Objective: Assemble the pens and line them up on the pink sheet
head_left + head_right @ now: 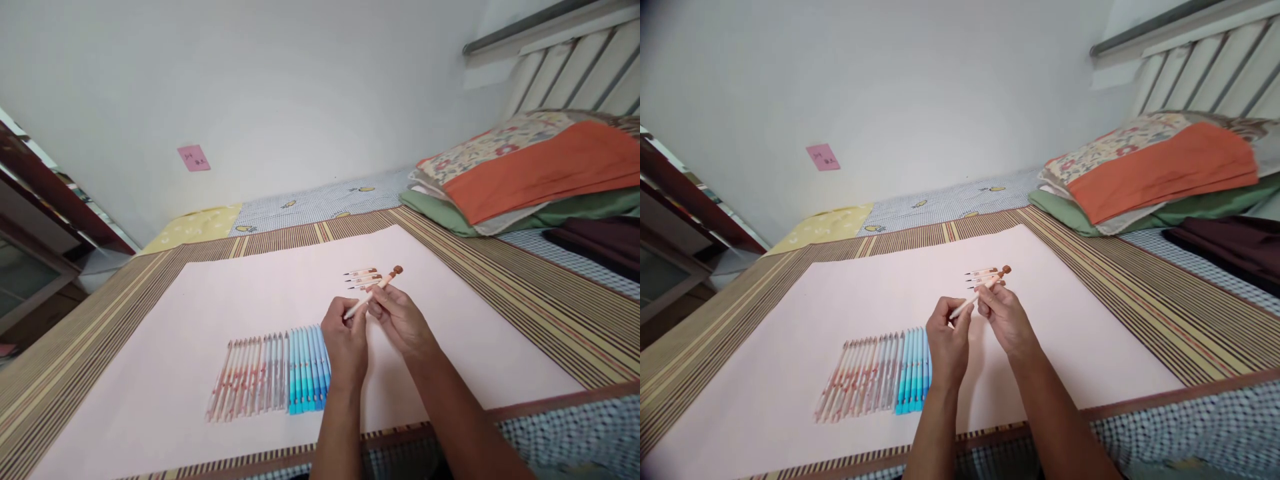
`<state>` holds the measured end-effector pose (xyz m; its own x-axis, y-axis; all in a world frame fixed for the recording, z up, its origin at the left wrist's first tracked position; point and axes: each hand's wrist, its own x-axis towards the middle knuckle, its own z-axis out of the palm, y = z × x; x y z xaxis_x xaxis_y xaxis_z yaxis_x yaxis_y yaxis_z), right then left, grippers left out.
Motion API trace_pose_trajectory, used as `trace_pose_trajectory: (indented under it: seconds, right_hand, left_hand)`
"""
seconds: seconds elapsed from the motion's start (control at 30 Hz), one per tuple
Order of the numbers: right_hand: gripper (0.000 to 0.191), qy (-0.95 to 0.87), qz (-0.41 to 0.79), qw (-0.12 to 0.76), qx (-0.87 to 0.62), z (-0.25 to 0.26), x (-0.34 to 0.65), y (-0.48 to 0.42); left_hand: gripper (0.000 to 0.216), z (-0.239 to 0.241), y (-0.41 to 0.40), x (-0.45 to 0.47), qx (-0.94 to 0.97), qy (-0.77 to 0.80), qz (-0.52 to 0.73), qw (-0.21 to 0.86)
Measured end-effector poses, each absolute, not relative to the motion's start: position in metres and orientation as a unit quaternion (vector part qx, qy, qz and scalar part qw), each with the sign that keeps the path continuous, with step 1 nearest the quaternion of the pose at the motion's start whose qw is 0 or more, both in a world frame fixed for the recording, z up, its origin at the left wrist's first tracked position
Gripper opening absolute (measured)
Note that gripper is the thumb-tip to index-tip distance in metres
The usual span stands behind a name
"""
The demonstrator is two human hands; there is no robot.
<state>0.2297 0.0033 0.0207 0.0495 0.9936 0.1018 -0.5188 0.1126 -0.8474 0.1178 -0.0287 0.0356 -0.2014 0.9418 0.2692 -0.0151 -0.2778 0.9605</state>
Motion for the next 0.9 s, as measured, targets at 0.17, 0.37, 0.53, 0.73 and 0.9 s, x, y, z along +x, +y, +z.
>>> trace_pose_trajectory:
  seconds: [0.17, 0.37, 0.53, 0.73, 0.9]
  right_hand:
    - [0.027, -0.346, 0.611, 0.648, -0.295, 0.022, 0.219, 0.003]
    - [0.027, -0.335, 0.622, 0.642, -0.296, 0.02, 0.218, 0.004]
    - [0.028, -0.311, 0.628, 0.649, -0.296, 0.016, 0.215, 0.004]
    - [0.037, -0.317, 0.678, 0.618, -0.239, 0.02, 0.215, 0.002]
    - [0.065, -0.318, 0.709, 0.606, -0.172, 0.025, 0.225, 0.001]
  left_hand:
    - [0.032, 0.027, -0.016, 0.117, 0.327, 0.387, 0.687, 0.521]
    - [0.029, 0.023, -0.013, 0.113, 0.304, 0.35, 0.699, 0.544]
    - [0.023, 0.027, -0.017, 0.109, 0.366, 0.373, 0.681, 0.512]
    - [0.027, 0.023, -0.01, 0.101, 0.283, 0.326, 0.714, 0.55]
    - [0.032, 0.02, -0.006, 0.095, 0.209, 0.289, 0.727, 0.587]
